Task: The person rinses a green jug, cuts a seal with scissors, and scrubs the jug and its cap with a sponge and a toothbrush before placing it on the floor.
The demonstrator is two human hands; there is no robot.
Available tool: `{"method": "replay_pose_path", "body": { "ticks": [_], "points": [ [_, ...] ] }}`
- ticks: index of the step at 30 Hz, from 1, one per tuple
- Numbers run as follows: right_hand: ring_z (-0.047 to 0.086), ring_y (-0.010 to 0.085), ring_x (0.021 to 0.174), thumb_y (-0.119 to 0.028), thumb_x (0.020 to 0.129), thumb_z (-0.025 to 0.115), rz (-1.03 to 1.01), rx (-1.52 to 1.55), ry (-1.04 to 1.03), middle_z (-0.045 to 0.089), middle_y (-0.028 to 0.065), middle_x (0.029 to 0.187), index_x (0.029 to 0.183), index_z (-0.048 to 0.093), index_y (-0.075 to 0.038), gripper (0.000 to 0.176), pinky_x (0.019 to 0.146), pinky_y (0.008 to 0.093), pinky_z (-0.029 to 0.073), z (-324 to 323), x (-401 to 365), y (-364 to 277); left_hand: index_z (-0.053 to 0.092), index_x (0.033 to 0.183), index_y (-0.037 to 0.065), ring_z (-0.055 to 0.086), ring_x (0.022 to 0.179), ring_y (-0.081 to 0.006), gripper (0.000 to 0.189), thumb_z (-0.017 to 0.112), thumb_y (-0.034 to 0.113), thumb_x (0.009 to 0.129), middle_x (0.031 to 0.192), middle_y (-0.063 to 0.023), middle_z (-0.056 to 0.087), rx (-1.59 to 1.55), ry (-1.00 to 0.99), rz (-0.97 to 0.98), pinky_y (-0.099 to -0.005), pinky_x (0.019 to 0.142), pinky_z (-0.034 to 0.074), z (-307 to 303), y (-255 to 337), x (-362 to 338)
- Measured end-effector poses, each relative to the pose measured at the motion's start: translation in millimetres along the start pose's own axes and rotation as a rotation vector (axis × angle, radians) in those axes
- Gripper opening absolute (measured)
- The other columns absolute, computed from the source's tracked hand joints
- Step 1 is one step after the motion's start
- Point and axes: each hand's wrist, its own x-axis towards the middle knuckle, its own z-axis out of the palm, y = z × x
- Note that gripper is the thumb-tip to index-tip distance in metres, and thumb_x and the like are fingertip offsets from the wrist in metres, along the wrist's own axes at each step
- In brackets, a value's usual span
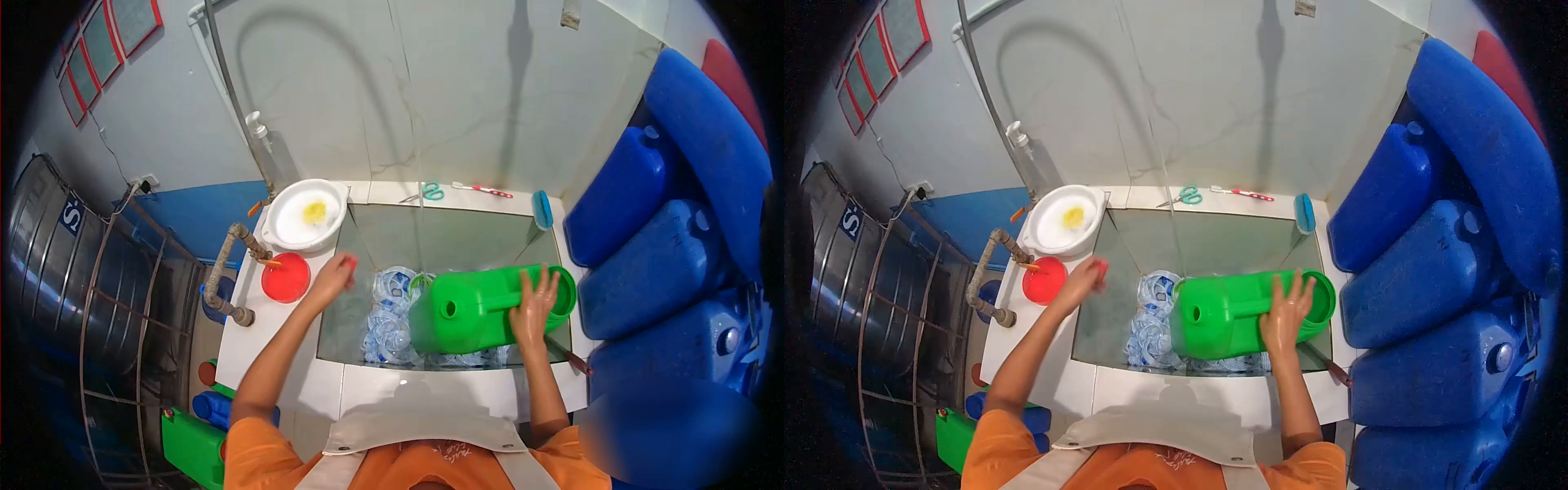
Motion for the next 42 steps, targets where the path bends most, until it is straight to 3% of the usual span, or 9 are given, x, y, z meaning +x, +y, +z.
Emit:
{"method": "replay_pose_path", "body": {
  "ticks": [1, 3, 13, 15, 23, 25, 32, 34, 42],
  "points": [
    [0.039, 0.0402, 0.121, -0.002, 0.061, 0.065, 0.002, -0.005, -0.011, 0.036, 0.0207, 0.134, 0.115, 0.056, -0.006, 0.055, 0.096, 0.0470, 0.034, 1, -4, -1, 0.052, 0.080, 0.006, 0.054, 0.065, -0.0209, 0.008, 0.054, 0.015, 0.081, 0.076, -0.0095, 0.052, -0.585, -0.038, -0.307, -0.0312, 0.059, 0.048, 17, 3, 26],
    [0.045, 0.0367, 0.116, 0.003, 0.052, 0.065, -0.304, 0.315, -0.202, 0.047, 0.0179, 0.123, 0.107, 0.057, -0.005, 0.056, 0.095, 0.0444, 0.038, 2, -8, -5, 0.052, 0.081, 0.007, 0.054, 0.066, -0.0190, 0.006, 0.055, 0.012, 0.081, 0.081, -0.0072, 0.054, -0.868, -0.100, -0.569, -0.0301, 0.057, 0.051, 60, -10, 86],
    [0.055, 0.0263, 0.098, 0.000, 0.050, 0.066, -0.288, 0.470, -0.272, 0.056, 0.0076, 0.110, 0.102, 0.059, -0.008, 0.053, 0.079, 0.0366, 0.048, -1, -25, -22, 0.050, 0.093, -0.001, 0.053, 0.067, -0.0286, 0.016, 0.043, -0.010, 0.081, 0.086, -0.0161, 0.049, -0.931, 0.329, -0.837, -0.0367, 0.054, 0.054, 220, -140, 258],
    [0.057, 0.0275, 0.094, 0.000, 0.051, 0.061, -0.269, 0.495, -0.211, 0.058, 0.0079, 0.107, 0.101, 0.061, -0.009, 0.051, 0.074, 0.0363, 0.049, 0, -23, -23, 0.049, 0.094, 0.001, 0.055, 0.069, -0.0271, 0.015, 0.040, -0.007, 0.084, 0.086, -0.0153, 0.050, -0.964, 0.028, -0.885, -0.0357, 0.058, 0.057, 196, -210, 298],
    [0.057, 0.0255, 0.094, 0.000, 0.049, 0.066, -0.265, 0.452, -0.236, 0.057, 0.0063, 0.106, 0.101, 0.060, -0.009, 0.053, 0.075, 0.0354, 0.049, 0, -14, -31, 0.048, 0.088, 0.003, 0.049, 0.047, -0.0141, 0.013, 0.035, 0.005, 0.091, 0.069, -0.0094, 0.052, -0.771, 0.081, -0.787, -0.0239, 0.040, 0.048, 180, -55, 226],
    [0.057, 0.0255, 0.094, 0.000, 0.049, 0.066, -0.272, 0.450, -0.242, 0.057, 0.0062, 0.106, 0.101, 0.060, -0.009, 0.053, 0.075, 0.0354, 0.049, 0, -13, -34, 0.048, 0.086, 0.003, 0.047, 0.042, -0.0135, 0.011, 0.038, 0.005, 0.090, 0.065, -0.0090, 0.053, -0.747, -0.267, -0.905, -0.0240, 0.039, 0.048, 170, -64, 232],
    [0.056, 0.0260, 0.093, 0.000, 0.049, 0.066, -0.285, 0.433, -0.218, 0.056, 0.0066, 0.107, 0.098, 0.060, -0.009, 0.050, 0.075, 0.0358, 0.049, 6, -5, -35, 0.053, 0.075, 0.003, 0.048, 0.042, -0.0163, 0.024, 0.038, 0.014, 0.090, 0.063, -0.0091, 0.053, -0.145, -0.366, -0.791, -0.0294, 0.041, 0.049, 163, -96, 196],
    [0.056, 0.0262, 0.094, 0.001, 0.050, 0.066, -0.276, 0.414, -0.207, 0.056, 0.0069, 0.108, 0.098, 0.059, -0.009, 0.049, 0.075, 0.0360, 0.049, 10, -2, -32, 0.054, 0.079, 0.003, 0.050, 0.049, -0.0127, 0.021, 0.039, 0.015, 0.088, 0.071, -0.0061, 0.053, 0.406, -0.567, -0.576, -0.0291, 0.043, 0.049, 142, -90, 169],
    [0.056, 0.0257, 0.093, -0.001, 0.055, 0.065, -0.251, 0.392, -0.196, 0.055, 0.0064, 0.107, 0.097, 0.059, -0.009, 0.043, 0.073, 0.0357, 0.050, 20, 14, -32, 0.045, 0.128, -0.001, 0.057, 0.075, -0.0133, 0.046, 0.053, 0.022, 0.089, 0.083, -0.0049, 0.059, -0.068, -0.508, -0.256, -0.0280, 0.074, 0.051, 73, 33, 31]
  ]
}}
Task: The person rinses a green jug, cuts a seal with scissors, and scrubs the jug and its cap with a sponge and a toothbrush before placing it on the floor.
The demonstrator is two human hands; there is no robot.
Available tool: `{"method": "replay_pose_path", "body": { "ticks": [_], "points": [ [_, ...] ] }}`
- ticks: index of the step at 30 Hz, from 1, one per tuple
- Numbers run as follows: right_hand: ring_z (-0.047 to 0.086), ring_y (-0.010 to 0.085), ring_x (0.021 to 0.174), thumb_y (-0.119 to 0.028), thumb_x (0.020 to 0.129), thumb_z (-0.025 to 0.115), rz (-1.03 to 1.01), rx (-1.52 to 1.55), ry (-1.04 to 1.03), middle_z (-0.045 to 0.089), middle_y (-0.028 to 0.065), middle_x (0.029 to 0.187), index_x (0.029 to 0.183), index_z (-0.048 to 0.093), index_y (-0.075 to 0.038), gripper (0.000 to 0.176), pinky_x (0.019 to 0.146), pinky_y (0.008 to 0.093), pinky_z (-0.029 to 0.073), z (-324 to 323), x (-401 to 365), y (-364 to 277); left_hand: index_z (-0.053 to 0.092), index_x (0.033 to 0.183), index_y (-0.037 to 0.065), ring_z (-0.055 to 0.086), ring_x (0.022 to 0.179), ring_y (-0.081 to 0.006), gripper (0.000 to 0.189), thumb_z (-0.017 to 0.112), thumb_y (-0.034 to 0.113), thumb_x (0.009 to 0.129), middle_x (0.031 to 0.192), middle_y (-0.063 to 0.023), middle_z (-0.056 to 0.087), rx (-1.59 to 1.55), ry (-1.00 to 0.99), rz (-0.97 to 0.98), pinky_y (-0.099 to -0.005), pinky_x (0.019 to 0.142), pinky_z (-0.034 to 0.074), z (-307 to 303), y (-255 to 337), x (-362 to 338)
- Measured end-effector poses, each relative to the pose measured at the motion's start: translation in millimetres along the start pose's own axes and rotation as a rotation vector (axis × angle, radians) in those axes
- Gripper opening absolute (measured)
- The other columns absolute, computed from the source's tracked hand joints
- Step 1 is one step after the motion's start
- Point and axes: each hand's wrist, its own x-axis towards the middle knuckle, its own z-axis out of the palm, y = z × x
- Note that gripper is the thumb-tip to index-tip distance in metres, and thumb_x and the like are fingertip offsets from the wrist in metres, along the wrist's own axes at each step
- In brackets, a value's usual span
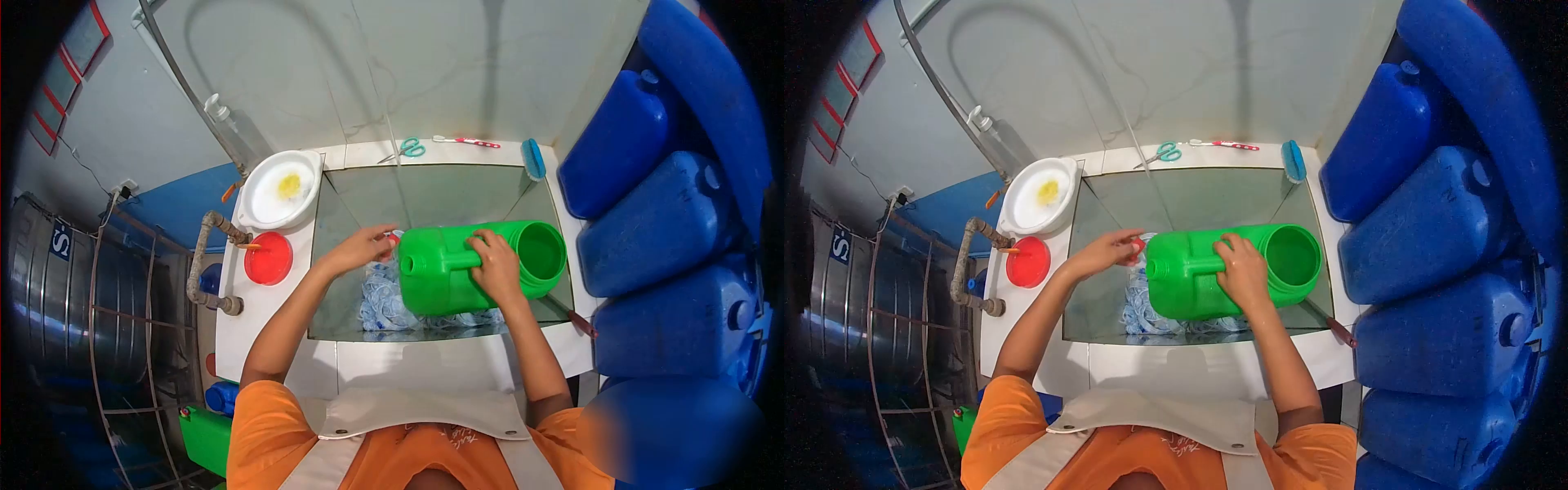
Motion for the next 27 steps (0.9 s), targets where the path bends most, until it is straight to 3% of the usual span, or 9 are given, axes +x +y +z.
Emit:
{"method": "replay_pose_path", "body": {
  "ticks": [6, 9, 12, 14, 18, 21, 24, 26, 27],
  "points": [
    [0.057, 0.0257, 0.089, -0.002, 0.057, 0.066, 0.046, -0.047, -0.058, 0.056, 0.0069, 0.104, 0.092, 0.060, -0.008, 0.036, 0.070, 0.0363, 0.051, 9, 10, -16, 0.056, 0.107, -0.005, 0.063, 0.069, -0.0162, 0.037, 0.057, 0.027, 0.088, 0.091, -0.0152, 0.063, 0.475, 0.236, 0.256, -0.0283, 0.063, 0.051, 46, 14, -39],
    [0.058, 0.0259, 0.087, -0.002, 0.057, 0.066, 0.025, -0.060, -0.013, 0.056, 0.0074, 0.103, 0.091, 0.060, -0.008, 0.035, 0.070, 0.0369, 0.051, 13, 9, -21, 0.057, 0.094, -0.005, 0.062, 0.059, -0.0208, 0.035, 0.062, 0.028, 0.085, 0.088, -0.0171, 0.062, 0.493, 0.349, -0.104, -0.0314, 0.056, 0.050, 53, 21, -41],
    [0.058, 0.0260, 0.087, -0.002, 0.056, 0.067, 0.026, -0.062, -0.004, 0.056, 0.0075, 0.103, 0.092, 0.060, -0.008, 0.036, 0.069, 0.0368, 0.051, 11, 6, -22, 0.055, 0.097, -0.005, 0.063, 0.073, -0.0269, 0.041, 0.064, 0.032, 0.082, 0.095, -0.0196, 0.061, 0.599, 0.302, 0.072, -0.0351, 0.064, 0.050, 47, 10, -39],
    [0.057, 0.0261, 0.087, -0.002, 0.056, 0.067, 0.037, -0.058, -0.030, 0.056, 0.0075, 0.102, 0.092, 0.060, -0.008, 0.038, 0.070, 0.0363, 0.051, 7, 5, -20, 0.052, 0.104, -0.003, 0.060, 0.086, -0.0315, 0.043, 0.062, 0.033, 0.083, 0.101, -0.0210, 0.058, 0.761, 0.233, 0.741, -0.0368, 0.073, 0.048, 47, 1, -38],
    [0.057, 0.0263, 0.086, -0.002, 0.055, 0.067, 0.018, -0.056, -0.014, 0.056, 0.0076, 0.101, 0.093, 0.059, -0.008, 0.039, 0.071, 0.0361, 0.050, 7, -1, -17, 0.050, 0.109, 0.001, 0.053, 0.103, -0.0320, 0.039, 0.061, 0.028, 0.084, 0.109, -0.0207, 0.054, 0.873, 0.323, 0.735, -0.0363, 0.084, 0.044, 55, 14, -45],
    [0.057, 0.0265, 0.087, -0.002, 0.056, 0.067, 0.012, -0.049, -0.014, 0.056, 0.0079, 0.101, 0.093, 0.059, -0.008, 0.038, 0.071, 0.0366, 0.050, 5, -6, -16, 0.053, 0.106, 0.001, 0.053, 0.102, -0.0325, 0.035, 0.062, 0.025, 0.082, 0.109, -0.0185, 0.054, 0.623, 0.460, 0.182, -0.0367, 0.085, 0.043, 52, 19, -44],
    [0.057, 0.0266, 0.087, -0.002, 0.056, 0.067, 0.026, -0.056, -0.012, 0.056, 0.0082, 0.102, 0.093, 0.059, -0.008, 0.038, 0.071, 0.0368, 0.050, 2, -8, -15, 0.056, 0.100, 0.000, 0.054, 0.099, -0.0319, 0.031, 0.061, 0.026, 0.083, 0.105, -0.0183, 0.056, 0.602, 0.172, 0.196, -0.0372, 0.084, 0.044, 56, 26, -49],
    [0.057, 0.0267, 0.088, -0.001, 0.057, 0.067, 0.053, -0.051, -0.007, 0.056, 0.0082, 0.102, 0.093, 0.059, -0.007, 0.038, 0.071, 0.0368, 0.050, -1, -11, -13, 0.057, 0.097, 0.000, 0.055, 0.089, -0.0357, 0.029, 0.060, 0.026, 0.083, 0.099, -0.0197, 0.056, 0.816, 0.211, 0.855, -0.0416, 0.077, 0.045, 57, 21, -49],
    [0.057, 0.0267, 0.088, -0.001, 0.057, 0.067, 0.055, -0.052, -0.008, 0.056, 0.0082, 0.102, 0.093, 0.059, -0.007, 0.038, 0.071, 0.0368, 0.050, -1, -12, -12, 0.057, 0.097, 0.000, 0.055, 0.089, -0.0357, 0.029, 0.060, 0.026, 0.083, 0.099, -0.0197, 0.056, 0.814, 0.210, 0.855, -0.0416, 0.077, 0.045, 56, 19, -47]
  ]
}}
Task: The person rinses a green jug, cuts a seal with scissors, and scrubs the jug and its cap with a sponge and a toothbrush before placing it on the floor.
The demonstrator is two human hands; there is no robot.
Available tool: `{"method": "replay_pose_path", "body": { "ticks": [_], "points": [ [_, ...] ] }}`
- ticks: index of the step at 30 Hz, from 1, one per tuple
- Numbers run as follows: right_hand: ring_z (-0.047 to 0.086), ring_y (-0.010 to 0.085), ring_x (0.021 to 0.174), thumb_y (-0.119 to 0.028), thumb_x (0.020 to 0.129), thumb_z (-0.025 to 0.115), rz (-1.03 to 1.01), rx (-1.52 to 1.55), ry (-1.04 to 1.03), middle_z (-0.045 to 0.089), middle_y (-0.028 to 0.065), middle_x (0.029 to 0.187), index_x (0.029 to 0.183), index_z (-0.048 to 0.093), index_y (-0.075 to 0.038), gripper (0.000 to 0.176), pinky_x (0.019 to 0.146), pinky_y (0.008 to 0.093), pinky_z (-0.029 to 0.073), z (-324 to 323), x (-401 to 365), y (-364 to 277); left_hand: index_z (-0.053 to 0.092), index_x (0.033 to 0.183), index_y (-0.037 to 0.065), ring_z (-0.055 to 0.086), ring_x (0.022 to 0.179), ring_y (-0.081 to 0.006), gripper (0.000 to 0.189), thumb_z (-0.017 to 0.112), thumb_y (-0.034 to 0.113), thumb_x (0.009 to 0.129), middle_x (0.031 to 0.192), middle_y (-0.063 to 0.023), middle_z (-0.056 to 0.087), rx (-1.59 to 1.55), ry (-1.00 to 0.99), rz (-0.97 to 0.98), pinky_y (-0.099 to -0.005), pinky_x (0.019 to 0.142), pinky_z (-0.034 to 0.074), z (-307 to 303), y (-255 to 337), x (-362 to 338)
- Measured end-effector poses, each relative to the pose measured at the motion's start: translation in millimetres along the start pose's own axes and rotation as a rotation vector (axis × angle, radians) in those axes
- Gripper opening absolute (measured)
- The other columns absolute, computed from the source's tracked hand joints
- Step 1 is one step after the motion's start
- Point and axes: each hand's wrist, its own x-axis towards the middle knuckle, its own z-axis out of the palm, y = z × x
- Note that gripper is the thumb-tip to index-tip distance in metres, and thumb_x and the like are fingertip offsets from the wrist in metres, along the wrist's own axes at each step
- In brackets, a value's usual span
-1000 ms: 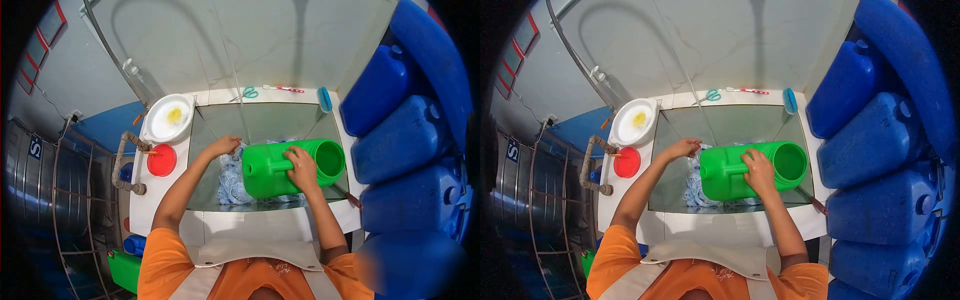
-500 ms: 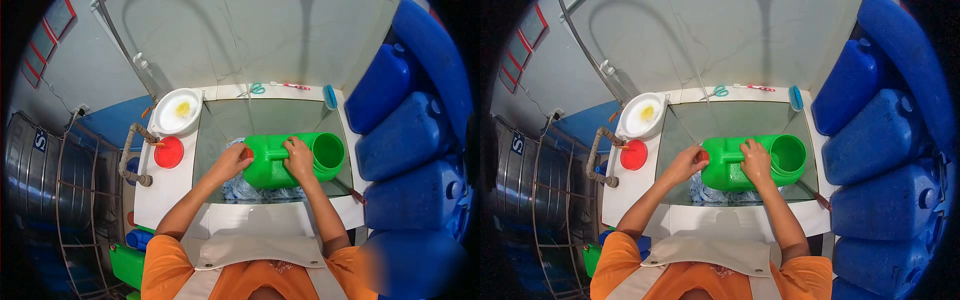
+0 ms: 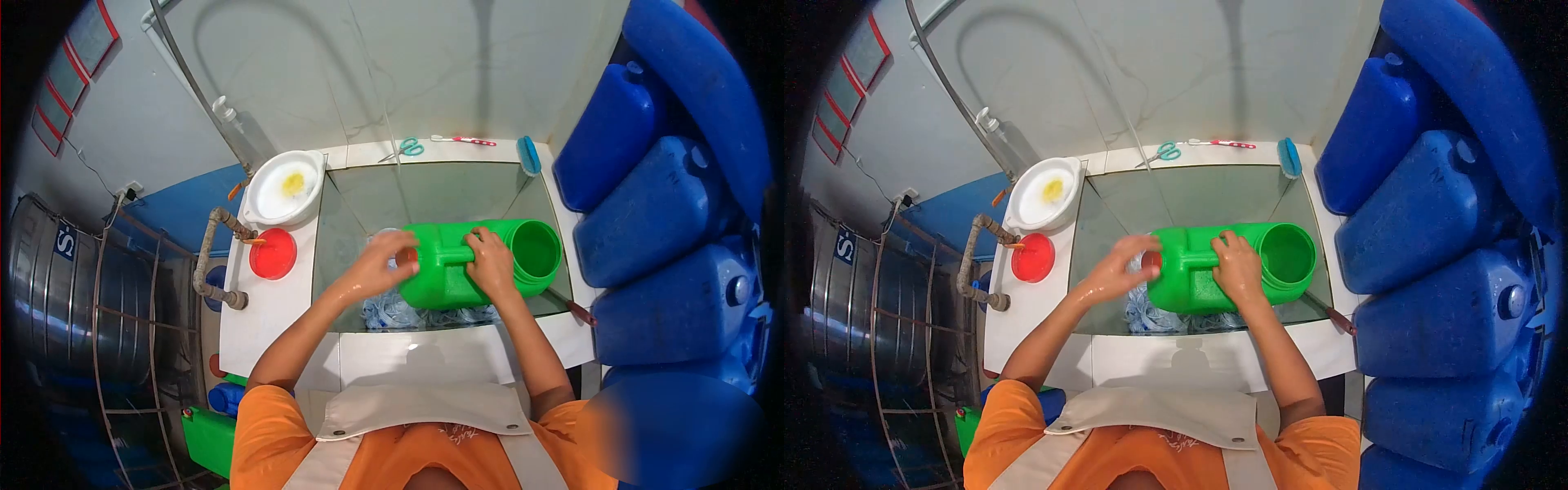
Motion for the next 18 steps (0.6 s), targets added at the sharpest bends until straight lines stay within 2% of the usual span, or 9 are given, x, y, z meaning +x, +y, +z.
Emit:
{"method": "replay_pose_path", "body": {
  "ticks": [2, 6, 8, 9, 11, 12, 14, 15, 18],
  "points": [
    [0.057, 0.0269, 0.088, -0.001, 0.056, 0.067, -0.005, -0.003, 0.001, 0.056, 0.0082, 0.102, 0.093, 0.059, -0.007, 0.038, 0.071, 0.0365, 0.050, 2, -1, 1, 0.058, 0.099, 0.001, 0.058, 0.090, -0.0305, 0.028, 0.064, 0.021, 0.080, 0.095, -0.0160, 0.060, 0.019, 0.077, -0.625, -0.0377, 0.079, 0.046, 2, -6, 2],
    [0.057, 0.0269, 0.089, -0.001, 0.056, 0.067, 0.015, -0.008, 0.003, 0.056, 0.0081, 0.102, 0.093, 0.059, -0.008, 0.038, 0.072, 0.0363, 0.050, -1, -5, 0, 0.057, 0.101, 0.001, 0.058, 0.088, -0.0328, 0.033, 0.067, 0.020, 0.077, 0.092, -0.0166, 0.060, -0.103, -0.116, -0.412, -0.0393, 0.078, 0.046, 0, 7, 1],
    [0.057, 0.0268, 0.089, 0.000, 0.056, 0.067, 0.033, -0.004, 0.016, 0.056, 0.0078, 0.103, 0.094, 0.059, -0.008, 0.039, 0.072, 0.0361, 0.050, -5, -10, 3, 0.056, 0.102, 0.001, 0.056, 0.092, -0.0341, 0.035, 0.068, 0.022, 0.077, 0.099, -0.0176, 0.058, 0.034, 0.039, 0.013, -0.0395, 0.079, 0.045, -3, 6, 0],
    [0.057, 0.0268, 0.089, 0.000, 0.056, 0.067, 0.034, -0.004, 0.013, 0.056, 0.0078, 0.103, 0.094, 0.059, -0.008, 0.039, 0.072, 0.0361, 0.050, -4, -11, 4, 0.056, 0.102, 0.001, 0.056, 0.092, -0.0341, 0.035, 0.068, 0.022, 0.077, 0.099, -0.0176, 0.058, 0.032, 0.039, 0.011, -0.0395, 0.079, 0.045, -2, 5, 1],
    [0.057, 0.0267, 0.091, 0.001, 0.056, 0.066, 0.015, -0.005, 0.023, 0.056, 0.0076, 0.104, 0.094, 0.059, -0.008, 0.040, 0.072, 0.0363, 0.050, -2, -13, 4, 0.055, 0.104, 0.002, 0.052, 0.099, -0.0343, 0.040, 0.070, 0.025, 0.074, 0.111, -0.0176, 0.052, 0.028, -0.074, -0.615, -0.0390, 0.081, 0.043, 2, 6, 3],
    [0.057, 0.0267, 0.091, 0.001, 0.056, 0.066, 0.007, -0.006, 0.026, 0.056, 0.0076, 0.104, 0.094, 0.059, -0.008, 0.040, 0.072, 0.0363, 0.050, -3, -13, 3, 0.055, 0.104, 0.002, 0.052, 0.099, -0.0343, 0.040, 0.070, 0.025, 0.074, 0.111, -0.0176, 0.052, 0.030, -0.066, -0.615, -0.0390, 0.081, 0.043, 5, 7, 3],
    [0.056, 0.0270, 0.093, 0.002, 0.056, 0.065, 0.027, 0.005, -0.006, 0.055, 0.0081, 0.104, 0.095, 0.058, -0.008, 0.040, 0.073, 0.0369, 0.050, -5, -17, -1, 0.054, 0.105, 0.002, 0.050, 0.101, -0.0350, 0.041, 0.068, 0.027, 0.076, 0.116, -0.0177, 0.049, 0.025, -0.211, -0.209, -0.0395, 0.081, 0.043, 11, 11, 0],
    [0.056, 0.0270, 0.093, 0.002, 0.056, 0.065, 0.019, 0.004, -0.008, 0.055, 0.0081, 0.104, 0.095, 0.058, -0.008, 0.040, 0.073, 0.0369, 0.050, -7, -18, -1, 0.054, 0.105, 0.002, 0.050, 0.101, -0.0350, 0.041, 0.068, 0.027, 0.076, 0.116, -0.0177, 0.049, 0.025, -0.205, -0.214, -0.0395, 0.081, 0.043, 9, 17, 2],
    [0.056, 0.0274, 0.093, 0.002, 0.057, 0.065, 0.030, 0.015, -0.030, 0.055, 0.0090, 0.104, 0.095, 0.058, -0.007, 0.040, 0.075, 0.0373, 0.050, -11, -24, 1, 0.052, 0.104, 0.004, 0.052, 0.097, -0.0354, 0.031, 0.062, 0.023, 0.081, 0.110, -0.0181, 0.053, 0.159, 0.003, -0.023, -0.0410, 0.078, 0.043, -4, 40, 10]
  ]
}}
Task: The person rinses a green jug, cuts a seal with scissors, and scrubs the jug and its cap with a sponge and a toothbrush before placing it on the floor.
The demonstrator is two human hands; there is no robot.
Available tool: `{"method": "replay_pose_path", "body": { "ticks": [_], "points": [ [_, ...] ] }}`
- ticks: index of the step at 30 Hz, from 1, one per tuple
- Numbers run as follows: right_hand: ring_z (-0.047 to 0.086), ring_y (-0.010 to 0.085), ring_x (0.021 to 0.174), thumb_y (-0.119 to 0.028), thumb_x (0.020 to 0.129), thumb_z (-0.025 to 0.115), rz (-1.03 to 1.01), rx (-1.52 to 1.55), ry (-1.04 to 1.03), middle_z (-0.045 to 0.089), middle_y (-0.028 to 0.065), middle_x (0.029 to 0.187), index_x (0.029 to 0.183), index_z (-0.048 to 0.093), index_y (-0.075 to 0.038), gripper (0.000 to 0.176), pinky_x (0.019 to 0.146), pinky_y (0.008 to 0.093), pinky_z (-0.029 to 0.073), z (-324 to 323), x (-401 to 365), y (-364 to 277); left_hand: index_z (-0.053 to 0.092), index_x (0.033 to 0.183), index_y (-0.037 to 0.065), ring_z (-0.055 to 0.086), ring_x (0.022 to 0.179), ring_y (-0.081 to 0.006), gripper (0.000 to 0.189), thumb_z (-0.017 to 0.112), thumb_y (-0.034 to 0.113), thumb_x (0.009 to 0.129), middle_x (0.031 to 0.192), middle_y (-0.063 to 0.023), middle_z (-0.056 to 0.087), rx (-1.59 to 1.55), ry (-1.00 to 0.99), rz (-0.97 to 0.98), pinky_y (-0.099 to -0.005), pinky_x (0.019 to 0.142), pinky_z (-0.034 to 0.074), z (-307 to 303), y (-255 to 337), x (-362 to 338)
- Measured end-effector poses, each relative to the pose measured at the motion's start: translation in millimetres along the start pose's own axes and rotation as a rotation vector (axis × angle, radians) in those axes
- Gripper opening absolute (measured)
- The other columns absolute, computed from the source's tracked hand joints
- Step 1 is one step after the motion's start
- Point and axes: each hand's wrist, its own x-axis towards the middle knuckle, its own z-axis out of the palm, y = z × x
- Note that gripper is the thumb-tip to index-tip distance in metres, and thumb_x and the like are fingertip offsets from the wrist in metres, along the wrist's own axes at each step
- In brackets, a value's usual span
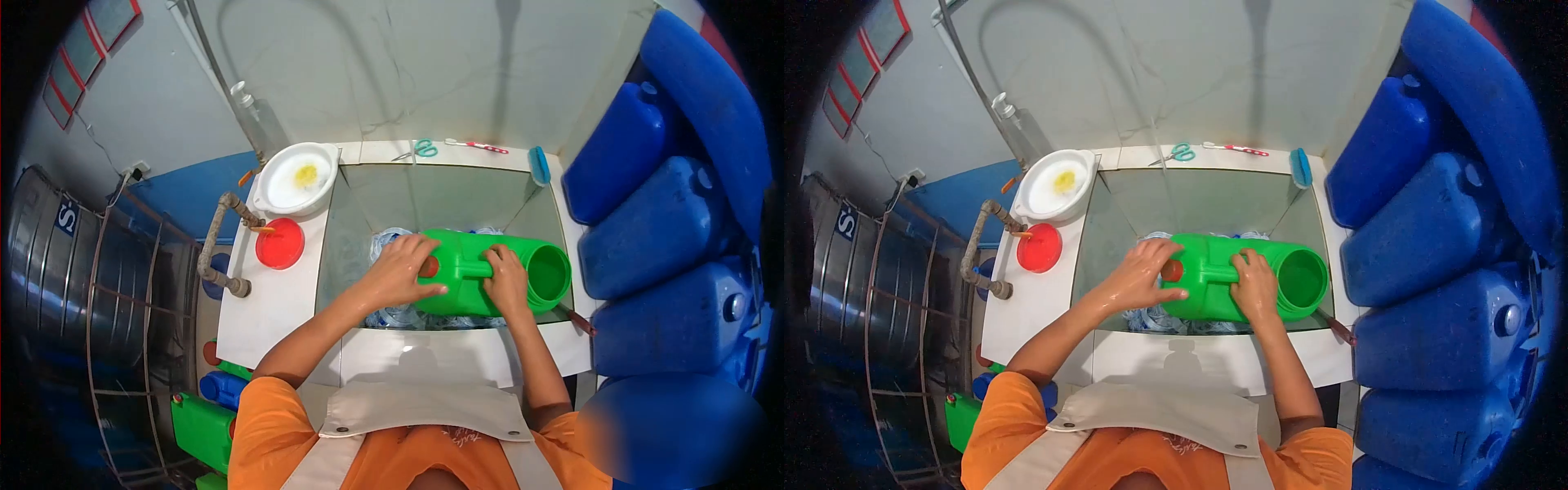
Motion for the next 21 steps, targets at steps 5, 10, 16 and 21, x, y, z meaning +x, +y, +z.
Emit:
{"method": "replay_pose_path", "body": {
  "ticks": [5, 10, 16, 21],
  "points": [
    [0.054, 0.0304, 0.098, 0.002, 0.059, 0.064, -0.028, 0.024, -0.050, 0.055, 0.0109, 0.107, 0.099, 0.057, -0.006, 0.041, 0.080, 0.0390, 0.047, -7, -13, 11, 0.055, 0.098, 0.003, 0.052, 0.100, -0.0343, 0.029, 0.060, 0.020, 0.075, 0.111, -0.0174, 0.054, -0.050, -0.164, 0.070, -0.0421, 0.081, 0.042, 49, -16, -24],
    [0.051, 0.0338, 0.105, 0.000, 0.062, 0.060, -0.040, 0.153, -0.308, 0.053, 0.0159, 0.113, 0.106, 0.056, -0.001, 0.044, 0.088, 0.0392, 0.044, -46, -24, 30, 0.055, 0.098, 0.000, 0.051, 0.099, -0.0346, 0.033, 0.064, 0.019, 0.072, 0.106, -0.0204, 0.055, 0.106, -0.018, 0.108, -0.0438, 0.085, 0.041, 1, -10, -26],
    [0.052, 0.0337, 0.108, -0.008, 0.070, 0.053, -0.085, 0.241, -0.739, 0.054, 0.0211, 0.117, 0.115, 0.052, 0.003, 0.046, 0.092, 0.0379, 0.042, -65, 9, 58, 0.051, 0.113, -0.008, 0.048, 0.113, -0.0355, 0.051, 0.061, 0.027, 0.078, 0.113, -0.0238, 0.055, 0.776, 0.039, -0.820, -0.0466, 0.096, 0.035, -11, -147, -139],
    [0.063, 0.0233, 0.070, -0.017, 0.083, 0.048, -0.047, 0.565, -0.552, 0.065, 0.0169, 0.081, 0.102, 0.060, 0.000, 0.028, 0.069, 0.0343, 0.049, -30, 138, 14, 0.058, 0.093, -0.001, 0.061, 0.094, -0.0319, 0.026, 0.060, 0.018, 0.076, 0.099, -0.0225, 0.061, 0.680, -0.176, -1.060, -0.0424, 0.074, 0.050, -4, -159, -143]
  ]
}}
